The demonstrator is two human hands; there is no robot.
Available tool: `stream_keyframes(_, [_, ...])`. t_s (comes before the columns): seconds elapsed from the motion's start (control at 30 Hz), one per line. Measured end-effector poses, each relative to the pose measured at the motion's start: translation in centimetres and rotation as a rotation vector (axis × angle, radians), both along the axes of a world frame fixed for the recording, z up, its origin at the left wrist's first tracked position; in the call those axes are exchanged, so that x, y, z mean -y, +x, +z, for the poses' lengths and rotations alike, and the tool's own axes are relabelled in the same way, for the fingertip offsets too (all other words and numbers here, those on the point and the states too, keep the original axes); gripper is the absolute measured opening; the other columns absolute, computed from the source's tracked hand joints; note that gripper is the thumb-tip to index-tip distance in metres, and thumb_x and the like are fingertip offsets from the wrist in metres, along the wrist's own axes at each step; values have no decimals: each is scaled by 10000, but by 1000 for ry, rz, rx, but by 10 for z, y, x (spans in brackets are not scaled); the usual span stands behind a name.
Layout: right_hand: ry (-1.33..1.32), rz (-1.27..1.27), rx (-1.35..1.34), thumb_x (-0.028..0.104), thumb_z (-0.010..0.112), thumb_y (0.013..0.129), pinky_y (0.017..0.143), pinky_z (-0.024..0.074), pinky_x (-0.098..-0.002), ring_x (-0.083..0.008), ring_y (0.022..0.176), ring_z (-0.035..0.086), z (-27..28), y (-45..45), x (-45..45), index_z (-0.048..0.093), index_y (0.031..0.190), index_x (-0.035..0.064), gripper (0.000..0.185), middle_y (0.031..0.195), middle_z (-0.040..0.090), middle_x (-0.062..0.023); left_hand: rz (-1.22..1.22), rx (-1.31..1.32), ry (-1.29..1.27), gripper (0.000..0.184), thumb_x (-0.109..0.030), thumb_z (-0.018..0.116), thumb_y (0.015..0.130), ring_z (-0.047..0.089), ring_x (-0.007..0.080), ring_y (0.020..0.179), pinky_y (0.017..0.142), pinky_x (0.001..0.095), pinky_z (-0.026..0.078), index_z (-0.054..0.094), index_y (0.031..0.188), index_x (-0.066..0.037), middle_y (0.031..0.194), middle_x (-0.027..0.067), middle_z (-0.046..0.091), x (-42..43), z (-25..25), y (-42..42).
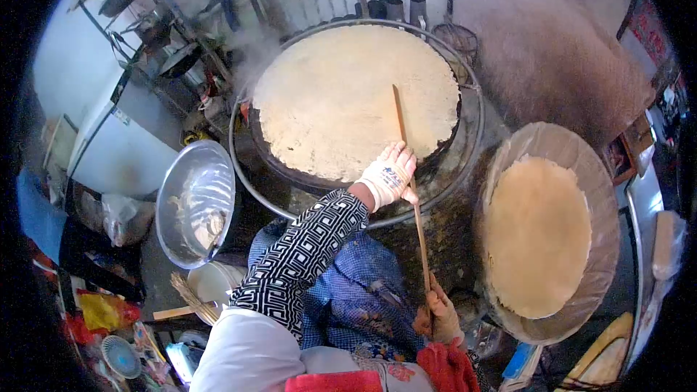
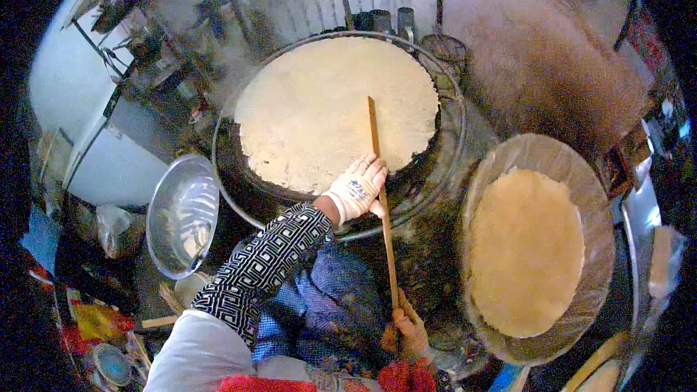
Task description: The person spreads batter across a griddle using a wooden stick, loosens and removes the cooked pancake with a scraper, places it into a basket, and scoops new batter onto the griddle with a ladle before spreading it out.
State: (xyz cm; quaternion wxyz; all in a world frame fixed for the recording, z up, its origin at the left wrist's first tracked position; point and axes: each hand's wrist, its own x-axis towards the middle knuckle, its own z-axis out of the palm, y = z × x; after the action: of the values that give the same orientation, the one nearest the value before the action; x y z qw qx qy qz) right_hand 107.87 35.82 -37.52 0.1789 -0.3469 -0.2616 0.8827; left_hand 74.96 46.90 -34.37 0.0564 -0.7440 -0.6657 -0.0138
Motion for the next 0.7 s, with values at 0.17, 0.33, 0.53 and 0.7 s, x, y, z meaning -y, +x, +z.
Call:
stream_keyframes(0.17, [28, 112, 116, 296, 598, 956, 433, 393, -266, -104, 463, 472, 31, -18, -23, 389, 1476, 139, 583, 628, 528, 17, 117, 18, -9, 1019, -679, 639, 607, 351, 428, 1346, 1141, 491, 263, 457, 1297, 47, 1360, 234, 464, 15, 6, -29])
stream_keyframes(0.33, [127, 245, 96, 199, 612, 954, 512, 454, -255, -97, 574, 551, 7, -43, -26, 423, 1458, 118, 545, 776, 611, 5, 219, 7, 53, 1038, -702, 616, 602, 355, 432, 1339, 1142, 491, 265, 455, 1302, 48, 1357, 236, 467, 67, -5, -67])
stream_keyframes(0.53, [672, 339, 213, 122, 658, 911, 912, 483, -292, -151, 1039, 609, -49, -57, 20, 439, 1439, 63, 575, 1271, 614, -80, 341, 46, 108, 1065, -672, 683, 604, 369, 423, 1333, 1148, 481, 250, 434, 1321, 76, 1356, 257, 452, 168, -4, -86])
stream_keyframes(0.7, [860, 302, 177, 119, 707, 880, 922, 480, -304, -183, 1100, 612, -34, -55, 41, 520, 1374, 38, 534, 1274, 620, -137, 364, 231, 404, 646, -536, 670, 791, 515, 415, 1128, 1021, 538, 387, 546, 1097, 19, 1150, 240, 553, 259, -13, -98])
